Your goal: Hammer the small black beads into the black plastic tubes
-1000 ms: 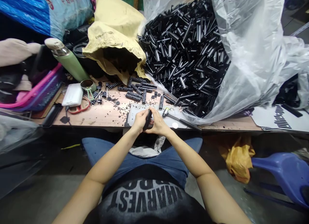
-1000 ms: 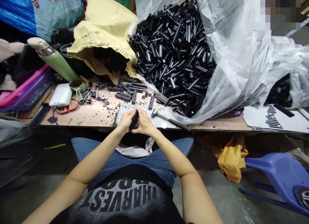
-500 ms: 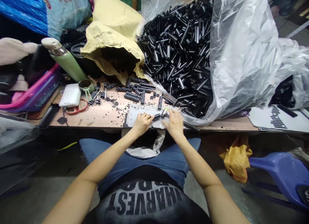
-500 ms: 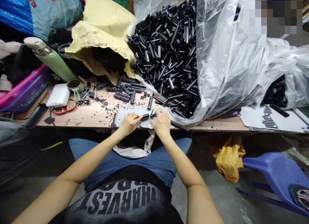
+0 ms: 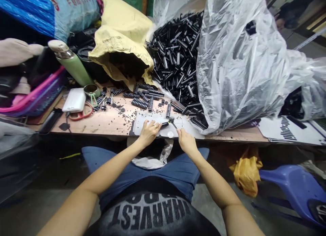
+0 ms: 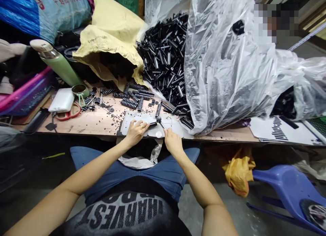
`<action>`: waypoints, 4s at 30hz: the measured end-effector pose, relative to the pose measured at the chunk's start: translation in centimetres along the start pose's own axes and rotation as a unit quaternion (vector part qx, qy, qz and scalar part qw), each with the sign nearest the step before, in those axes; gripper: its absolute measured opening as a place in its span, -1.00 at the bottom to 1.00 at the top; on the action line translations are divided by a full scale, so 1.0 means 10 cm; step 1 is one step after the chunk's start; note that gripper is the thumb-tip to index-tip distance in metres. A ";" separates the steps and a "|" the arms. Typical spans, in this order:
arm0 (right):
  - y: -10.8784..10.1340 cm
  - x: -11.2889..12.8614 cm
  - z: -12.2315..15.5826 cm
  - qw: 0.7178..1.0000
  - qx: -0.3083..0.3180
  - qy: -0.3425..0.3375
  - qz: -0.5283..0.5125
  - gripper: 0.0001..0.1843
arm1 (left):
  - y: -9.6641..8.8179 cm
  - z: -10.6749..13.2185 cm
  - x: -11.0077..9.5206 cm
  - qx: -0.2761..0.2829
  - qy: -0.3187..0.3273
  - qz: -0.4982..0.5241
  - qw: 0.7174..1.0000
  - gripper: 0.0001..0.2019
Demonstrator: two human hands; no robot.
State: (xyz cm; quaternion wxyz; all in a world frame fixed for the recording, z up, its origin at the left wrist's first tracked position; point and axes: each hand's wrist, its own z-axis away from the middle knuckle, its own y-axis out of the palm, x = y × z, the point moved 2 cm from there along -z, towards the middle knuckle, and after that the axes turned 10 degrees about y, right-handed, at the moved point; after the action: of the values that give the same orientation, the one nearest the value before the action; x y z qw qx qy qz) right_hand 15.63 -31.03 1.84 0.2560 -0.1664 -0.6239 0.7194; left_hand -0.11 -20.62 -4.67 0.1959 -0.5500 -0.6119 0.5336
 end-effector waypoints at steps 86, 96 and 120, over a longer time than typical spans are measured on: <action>-0.02 0.87 -0.36 0.855 0.022 -0.383 -0.349 0.22 | -0.56 -0.24 0.08 -0.225 -0.376 0.648 0.623 -0.74; 0.45 0.73 -0.41 0.937 -0.055 -0.245 -0.242 -0.04 | -0.11 -0.15 0.07 -0.139 -0.135 0.182 0.964 -0.57; -0.23 0.31 0.08 0.981 -0.048 -0.119 -0.148 -0.48 | 0.20 0.01 -0.17 0.027 -0.008 -0.112 0.993 -0.45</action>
State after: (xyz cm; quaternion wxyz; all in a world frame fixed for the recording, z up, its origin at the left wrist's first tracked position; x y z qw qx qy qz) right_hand 13.03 -29.70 4.45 0.2756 0.0028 -0.7012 0.6575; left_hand 1.31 -22.49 -5.82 0.2645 -0.4682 -0.6569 0.5285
